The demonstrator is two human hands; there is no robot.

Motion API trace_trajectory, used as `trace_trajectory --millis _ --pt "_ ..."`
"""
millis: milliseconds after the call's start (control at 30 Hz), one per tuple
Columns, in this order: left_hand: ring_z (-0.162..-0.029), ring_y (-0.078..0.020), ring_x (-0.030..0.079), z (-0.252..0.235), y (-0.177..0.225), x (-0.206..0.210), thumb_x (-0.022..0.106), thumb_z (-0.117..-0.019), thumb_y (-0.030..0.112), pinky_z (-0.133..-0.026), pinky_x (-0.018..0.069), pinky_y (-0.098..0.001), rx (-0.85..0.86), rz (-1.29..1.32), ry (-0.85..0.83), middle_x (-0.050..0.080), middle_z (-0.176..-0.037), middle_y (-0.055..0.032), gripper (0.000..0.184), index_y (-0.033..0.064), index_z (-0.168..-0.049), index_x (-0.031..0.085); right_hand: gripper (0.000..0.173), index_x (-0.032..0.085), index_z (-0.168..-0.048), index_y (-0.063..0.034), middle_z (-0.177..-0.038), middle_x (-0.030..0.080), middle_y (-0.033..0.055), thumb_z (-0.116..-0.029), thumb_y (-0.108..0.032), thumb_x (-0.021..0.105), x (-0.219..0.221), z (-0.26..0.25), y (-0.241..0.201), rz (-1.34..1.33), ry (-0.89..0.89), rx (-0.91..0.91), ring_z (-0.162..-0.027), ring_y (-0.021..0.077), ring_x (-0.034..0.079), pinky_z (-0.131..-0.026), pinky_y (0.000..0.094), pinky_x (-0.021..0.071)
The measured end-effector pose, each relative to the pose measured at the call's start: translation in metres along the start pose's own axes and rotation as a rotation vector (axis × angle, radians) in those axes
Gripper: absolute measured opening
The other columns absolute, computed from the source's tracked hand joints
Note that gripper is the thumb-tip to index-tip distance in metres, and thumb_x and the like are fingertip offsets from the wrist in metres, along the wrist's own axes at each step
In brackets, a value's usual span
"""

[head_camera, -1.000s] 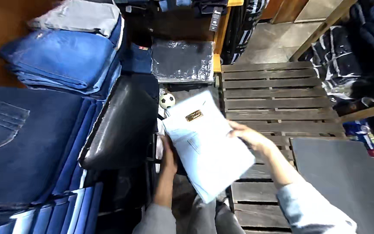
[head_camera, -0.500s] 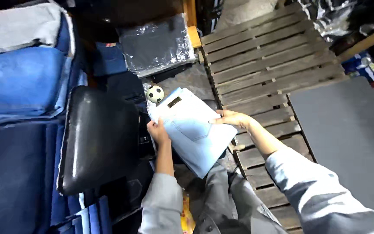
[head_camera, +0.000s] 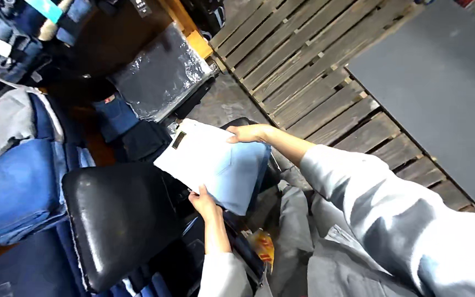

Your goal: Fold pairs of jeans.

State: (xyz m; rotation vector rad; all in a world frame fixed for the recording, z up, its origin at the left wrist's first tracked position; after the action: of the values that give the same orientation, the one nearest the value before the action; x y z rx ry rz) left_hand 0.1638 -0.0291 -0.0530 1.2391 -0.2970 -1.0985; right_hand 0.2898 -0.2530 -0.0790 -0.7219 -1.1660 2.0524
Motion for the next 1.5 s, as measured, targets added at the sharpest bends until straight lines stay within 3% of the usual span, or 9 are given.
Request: trace_trajectory --millis 333,467,533,767,900,967,1067,1267,1500 --pt "-0.120 -0.0311 0.059 0.016 -0.028 0.008 0.043 -0.1094 0.043 -0.101 0.0502 -0.0491 -0.085 -0.076 -0.039 0.053 -0.138 -0.0249 0.061 0.0001 -0.151 0.031 0.049 0.048 -0.148 -0.0012 -0.147 0.052 0.0265 -0.1125 -0.033 0.037 -0.017 0.001 0.013 0.066 0.114 -0.111 -0.138 0.0385 0.049 -0.115 0.0561 0.0350" --pt "-0.132 -0.0375 0.049 0.054 -0.077 -0.015 0.016 -0.1081 0.059 -0.103 0.0450 -0.0543 -0.328 -0.088 -0.185 0.043 -0.150 -0.0276 0.077 0.0000 -0.154 0.032 0.072 0.060 -0.124 0.0006 -0.096 0.062 0.0144 -0.1088 -0.059 0.021 -0.037 0.034 0.074 -0.261 0.291 0.246 -0.082 0.0223 0.058 -0.076 0.0407 0.0493" --pt "-0.135 -0.0377 0.047 0.067 -0.099 -0.018 0.017 -0.1107 0.052 -0.107 0.0432 -0.0533 -0.444 -0.028 -0.209 0.039 -0.153 -0.0284 0.071 -0.0021 -0.154 0.031 0.083 0.059 -0.129 0.0041 -0.108 0.066 0.0243 -0.1065 -0.064 0.018 -0.023 0.046 0.095 -0.263 0.163 0.399 -0.092 0.0307 0.065 -0.086 0.0467 0.0524" --pt "-0.112 -0.0304 0.058 0.073 -0.101 -0.015 0.035 -0.1121 0.018 -0.095 0.0505 -0.0421 -0.526 0.138 -0.178 0.053 -0.133 -0.0251 0.040 -0.0057 -0.144 0.041 0.084 0.049 -0.146 -0.0022 -0.134 0.058 0.0229 -0.1047 -0.067 0.015 -0.010 0.054 0.070 -0.289 0.160 0.384 -0.115 0.0299 0.060 -0.098 0.0473 0.0482" --pt "-0.105 -0.0278 0.061 0.070 -0.108 -0.026 0.057 -0.1010 0.000 -0.093 0.0523 -0.0419 -0.172 -0.056 -0.173 0.059 -0.122 -0.0258 0.031 -0.0102 -0.130 0.051 0.028 0.064 -0.121 0.0044 -0.116 0.066 0.0281 -0.1057 -0.015 0.051 -0.037 0.053 0.097 0.014 0.405 0.259 -0.107 0.0397 0.065 -0.094 0.0601 0.0489" --pt "-0.101 -0.0226 0.062 0.070 -0.108 -0.022 0.056 -0.1005 -0.003 -0.091 0.0533 -0.0387 -0.133 -0.010 -0.187 0.061 -0.116 -0.0207 0.024 -0.0084 -0.124 0.057 0.017 0.067 -0.112 0.0042 -0.098 0.067 0.0174 -0.0958 -0.001 0.064 -0.027 0.067 0.114 -0.009 0.366 0.180 -0.084 0.0236 0.064 -0.077 0.0438 0.0533" --pt "-0.104 -0.0243 0.060 0.066 -0.109 -0.019 0.055 -0.1002 -0.005 -0.092 0.0522 -0.0389 -0.160 0.025 -0.201 0.056 -0.124 -0.0217 0.034 -0.0066 -0.133 0.048 0.026 0.064 -0.118 0.0053 -0.099 0.068 0.0116 -0.0933 0.001 0.069 -0.004 0.080 0.133 -0.176 0.351 0.054 -0.083 0.0129 0.061 -0.077 0.0333 0.0518" --pt "-0.117 -0.0257 0.061 0.058 -0.089 -0.020 0.061 -0.0966 -0.005 -0.100 0.0518 -0.0407 0.050 -0.114 -0.199 0.059 -0.130 -0.0229 0.044 -0.0060 -0.138 0.048 0.029 0.066 -0.109 0.0051 -0.095 0.069 0.0165 -0.0872 -0.008 0.079 0.005 0.079 0.132 -0.096 0.593 -0.059 -0.088 0.0249 0.065 -0.083 0.0459 0.0533" --pt "-0.083 -0.0127 0.065 0.052 -0.087 -0.013 0.046 -0.1029 -0.003 -0.078 0.0562 -0.0317 -0.230 0.043 -0.371 0.067 -0.096 -0.0065 0.019 -0.0006 -0.116 0.060 0.018 0.068 -0.104 0.0079 -0.102 0.066 0.0179 -0.0902 -0.002 0.073 0.002 0.067 0.104 -0.040 0.279 -0.073 -0.088 0.0236 0.061 -0.085 0.0436 0.0497"
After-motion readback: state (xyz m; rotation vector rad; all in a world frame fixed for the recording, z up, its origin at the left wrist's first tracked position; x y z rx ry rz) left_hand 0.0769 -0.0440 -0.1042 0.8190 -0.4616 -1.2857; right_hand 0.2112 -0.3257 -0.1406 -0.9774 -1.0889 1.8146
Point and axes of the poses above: each hand's wrist, its own z-axis away from the middle knuckle, its own x-axis out of the palm, y = z × x, the point moved 6 cm from there along -z, towards the middle knuckle
